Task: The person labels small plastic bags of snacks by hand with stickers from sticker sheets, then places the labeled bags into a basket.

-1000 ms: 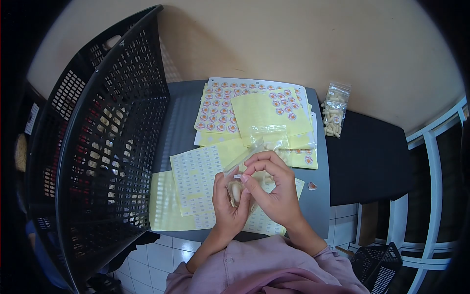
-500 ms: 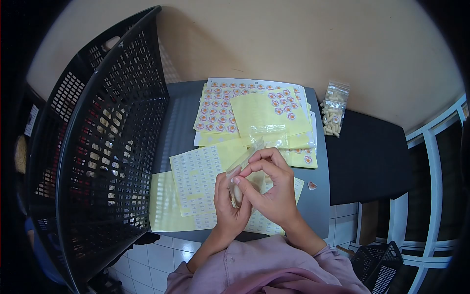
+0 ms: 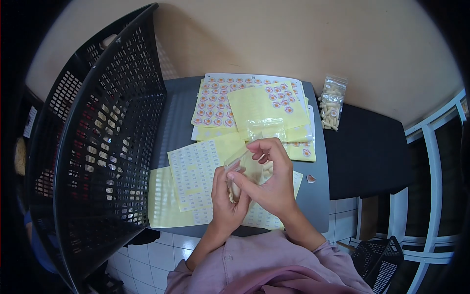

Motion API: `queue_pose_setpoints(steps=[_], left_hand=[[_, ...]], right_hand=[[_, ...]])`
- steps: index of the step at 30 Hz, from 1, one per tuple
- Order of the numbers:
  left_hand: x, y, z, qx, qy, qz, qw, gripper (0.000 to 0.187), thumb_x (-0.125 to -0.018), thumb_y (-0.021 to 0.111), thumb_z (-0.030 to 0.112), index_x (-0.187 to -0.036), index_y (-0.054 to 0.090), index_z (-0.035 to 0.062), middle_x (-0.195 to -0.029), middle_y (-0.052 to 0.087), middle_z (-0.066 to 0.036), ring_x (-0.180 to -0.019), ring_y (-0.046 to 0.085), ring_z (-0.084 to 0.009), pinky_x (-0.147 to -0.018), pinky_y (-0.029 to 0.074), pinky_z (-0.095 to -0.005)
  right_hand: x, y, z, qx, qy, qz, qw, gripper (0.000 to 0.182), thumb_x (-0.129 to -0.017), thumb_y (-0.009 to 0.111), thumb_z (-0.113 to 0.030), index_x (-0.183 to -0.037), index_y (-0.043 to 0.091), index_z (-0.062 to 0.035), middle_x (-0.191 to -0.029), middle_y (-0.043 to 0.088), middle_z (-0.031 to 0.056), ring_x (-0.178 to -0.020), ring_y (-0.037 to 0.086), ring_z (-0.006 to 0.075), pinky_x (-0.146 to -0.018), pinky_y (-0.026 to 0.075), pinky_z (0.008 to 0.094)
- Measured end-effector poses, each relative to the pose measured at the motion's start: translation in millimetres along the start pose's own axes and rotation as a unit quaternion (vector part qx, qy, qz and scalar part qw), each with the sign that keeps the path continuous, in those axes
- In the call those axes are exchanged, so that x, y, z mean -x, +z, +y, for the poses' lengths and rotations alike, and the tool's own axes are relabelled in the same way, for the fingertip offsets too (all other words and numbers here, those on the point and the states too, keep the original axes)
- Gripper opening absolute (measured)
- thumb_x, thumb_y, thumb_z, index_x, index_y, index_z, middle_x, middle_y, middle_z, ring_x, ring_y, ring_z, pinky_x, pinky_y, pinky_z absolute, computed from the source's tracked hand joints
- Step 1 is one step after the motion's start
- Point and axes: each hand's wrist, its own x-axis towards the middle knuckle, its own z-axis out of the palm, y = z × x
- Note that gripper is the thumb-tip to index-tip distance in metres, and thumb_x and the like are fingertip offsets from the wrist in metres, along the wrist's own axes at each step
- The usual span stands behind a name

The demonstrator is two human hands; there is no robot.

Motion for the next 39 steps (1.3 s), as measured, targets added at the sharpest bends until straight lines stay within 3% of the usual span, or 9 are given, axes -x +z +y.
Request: queue_pose_setpoints(steps=[12, 16, 19, 23, 25, 29, 34, 36, 39], left_hand=[[-0.4, -78.2, -39.4, 0.12, -0.163, 0.135, 0.97, 0.041, -0.087, 0.043, 0.009, -0.124, 0.029, 0.0006, -0.112, 0.049, -0.014, -0.096, 0.05, -0.0161, -0.083, 0.04, -0.0267], [6.9, -88.2, -58.5, 0.378, -0.335, 0.213, 0.837, 0.044, -0.089, 0.036, 0.019, -0.128, 0.025, 0.0006, -0.107, 0.049, -0.01, -0.093, 0.051, -0.0182, -0.079, 0.042, -0.0295], [10.6, -88.0, -62.2, 0.79, -0.307, 0.087, 0.524, 0.046, -0.084, 0.04, 0.01, -0.126, 0.026, -0.003, -0.084, 0.043, -0.006, -0.075, 0.046, -0.0137, -0.062, 0.04, -0.0251], [9.8, -76.9, -61.0, 0.788, -0.326, 0.045, 0.521, 0.044, -0.084, 0.04, 0.011, -0.125, 0.028, -0.0015, -0.084, 0.043, -0.006, -0.075, 0.046, -0.0135, -0.062, 0.04, -0.025], [10.0, -66.5, -50.0, 0.589, -0.321, 0.016, 0.741, 0.046, -0.083, 0.041, 0.014, -0.126, 0.029, 0.0012, -0.088, 0.045, -0.005, -0.078, 0.048, -0.0122, -0.066, 0.041, -0.0249], [7.3, -38.2, -36.2, 0.252, -0.28, 0.037, 0.926, 0.036, -0.086, 0.039, 0.011, -0.121, 0.036, 0.003, -0.09, 0.048, -0.003, -0.082, 0.047, -0.0082, -0.074, 0.041, -0.0216], [-5.5, -38.6, -27.7, 0.347, -0.369, 0.05, 0.861, 0.039, -0.085, 0.04, 0.015, -0.122, 0.034, 0.0018, -0.089, 0.047, -0.004, -0.081, 0.046, -0.0099, -0.068, 0.042, -0.0232], [-0.5, -55.5, -53.8, 0.696, -0.341, -0.038, 0.631, 0.045, -0.083, 0.042, 0.016, -0.123, 0.031, 0.0001, -0.087, 0.044, -0.005, -0.075, 0.044, -0.0131, -0.061, 0.041, -0.0252], [6.9, -64.8, -63.0, 0.745, -0.359, 0.002, 0.562, 0.048, -0.081, 0.044, 0.016, -0.123, 0.029, -0.0019, -0.083, 0.041, -0.007, -0.07, 0.042, -0.0154, -0.057, 0.039, -0.0268]], right_hand=[[26.4, -42.1, 56.6, 0.05, 0.017, 0.068, 0.996, 0.024, -0.067, 0.065, -0.004, -0.087, 0.053, -0.0004, -0.08, 0.053, 0.0068, -0.073, 0.052, 0.0156, -0.064, 0.04, 0.0254], [49.4, -50.3, 67.4, 0.133, 0.056, 0.06, 0.988, 0.011, -0.072, 0.057, -0.002, -0.083, 0.055, 0.0008, -0.076, 0.056, 0.0083, -0.064, 0.054, 0.0161, -0.059, 0.041, 0.0274], [58.6, -59.8, 76.0, 0.181, 0.098, 0.092, 0.974, 0.007, -0.076, 0.051, 0.001, -0.082, 0.056, 0.0024, -0.072, 0.057, 0.0084, -0.065, 0.054, 0.0141, -0.057, 0.04, 0.0246], [62.9, -66.3, 82.0, 0.226, 0.091, 0.076, 0.967, 0.009, -0.074, 0.051, 0.003, -0.082, 0.055, 0.0028, -0.073, 0.056, 0.0114, -0.062, 0.055, 0.0197, -0.057, 0.042, 0.0291], [64.4, -66.8, 78.8, 0.21, 0.094, 0.07, 0.971, 0.01, -0.075, 0.053, 0.0, -0.084, 0.056, 0.002, -0.073, 0.056, 0.0107, -0.063, 0.056, 0.0194, -0.058, 0.043, 0.0292], [60.9, -60.7, 65.1, 0.113, 0.169, 0.054, 0.978, 0.011, -0.075, 0.054, -0.002, -0.085, 0.057, 0.001, -0.073, 0.056, 0.0101, -0.065, 0.056, 0.0199, -0.06, 0.043, 0.029], [51.9, -56.1, 63.2, 0.156, 0.087, 0.015, 0.984, 0.01, -0.075, 0.052, 0.0, -0.084, 0.057, 0.0009, -0.072, 0.057, 0.0091, -0.067, 0.057, 0.0181, -0.06, 0.043, 0.0287], [48.8, -75.6, 72.5, 0.194, 0.095, 0.071, 0.974, 0.011, -0.075, 0.052, 0.001, -0.084, 0.057, 0.0009, -0.073, 0.057, 0.009, -0.067, 0.057, 0.0179, -0.06, 0.043, 0.0287], [51.6, -115.7, 87.0, 0.236, 0.12, 0.163, 0.95, 0.011, -0.074, 0.052, 0.002, -0.084, 0.057, 0.0011, -0.074, 0.056, 0.0093, -0.066, 0.056, 0.0183, -0.059, 0.042, 0.0287]])
